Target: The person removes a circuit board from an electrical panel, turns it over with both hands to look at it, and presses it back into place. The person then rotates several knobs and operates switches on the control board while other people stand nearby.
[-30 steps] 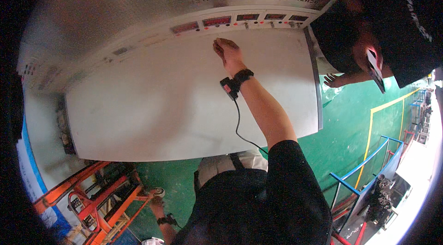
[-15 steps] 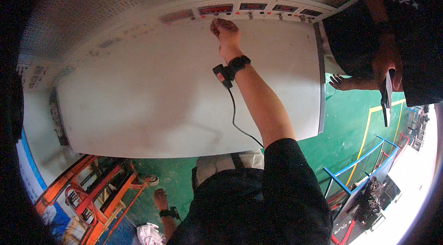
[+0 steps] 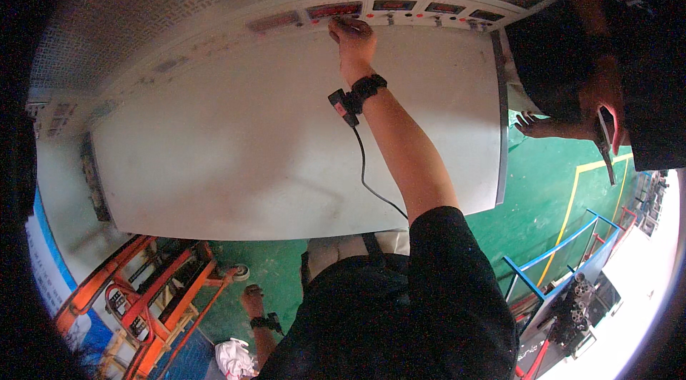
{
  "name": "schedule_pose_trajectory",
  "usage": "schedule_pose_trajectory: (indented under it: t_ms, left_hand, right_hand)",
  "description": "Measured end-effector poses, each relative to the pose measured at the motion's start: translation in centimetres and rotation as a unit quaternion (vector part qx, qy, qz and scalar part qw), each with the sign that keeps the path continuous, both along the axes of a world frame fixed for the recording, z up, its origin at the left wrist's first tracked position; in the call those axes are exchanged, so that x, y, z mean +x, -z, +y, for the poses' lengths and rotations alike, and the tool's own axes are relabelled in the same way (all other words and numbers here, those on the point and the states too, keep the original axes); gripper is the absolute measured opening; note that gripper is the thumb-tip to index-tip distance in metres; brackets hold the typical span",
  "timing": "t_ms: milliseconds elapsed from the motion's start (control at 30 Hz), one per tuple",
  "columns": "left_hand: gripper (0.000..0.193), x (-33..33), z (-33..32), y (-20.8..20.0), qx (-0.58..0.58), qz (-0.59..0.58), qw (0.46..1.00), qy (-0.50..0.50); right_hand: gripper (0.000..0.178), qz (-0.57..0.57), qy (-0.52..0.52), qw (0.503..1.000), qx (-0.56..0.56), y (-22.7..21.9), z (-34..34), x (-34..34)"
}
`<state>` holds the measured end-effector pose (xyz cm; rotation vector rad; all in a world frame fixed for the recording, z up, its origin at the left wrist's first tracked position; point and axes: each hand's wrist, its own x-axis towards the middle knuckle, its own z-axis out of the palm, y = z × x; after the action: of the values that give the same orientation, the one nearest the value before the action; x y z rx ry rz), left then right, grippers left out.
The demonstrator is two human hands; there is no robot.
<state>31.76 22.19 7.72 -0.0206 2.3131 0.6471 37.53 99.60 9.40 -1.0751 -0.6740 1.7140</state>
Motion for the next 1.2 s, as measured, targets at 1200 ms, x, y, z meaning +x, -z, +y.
schedule_pose_trajectory:
  t_ms: [1200]
  left_hand:
    - [0.014,2.9,2.5,0.4,0.044,-0.086,0.993,-0.062]
  right_hand:
    - [0.021,-0.317,-0.017,0.936,0.152,2.5,1.7,-0.6]
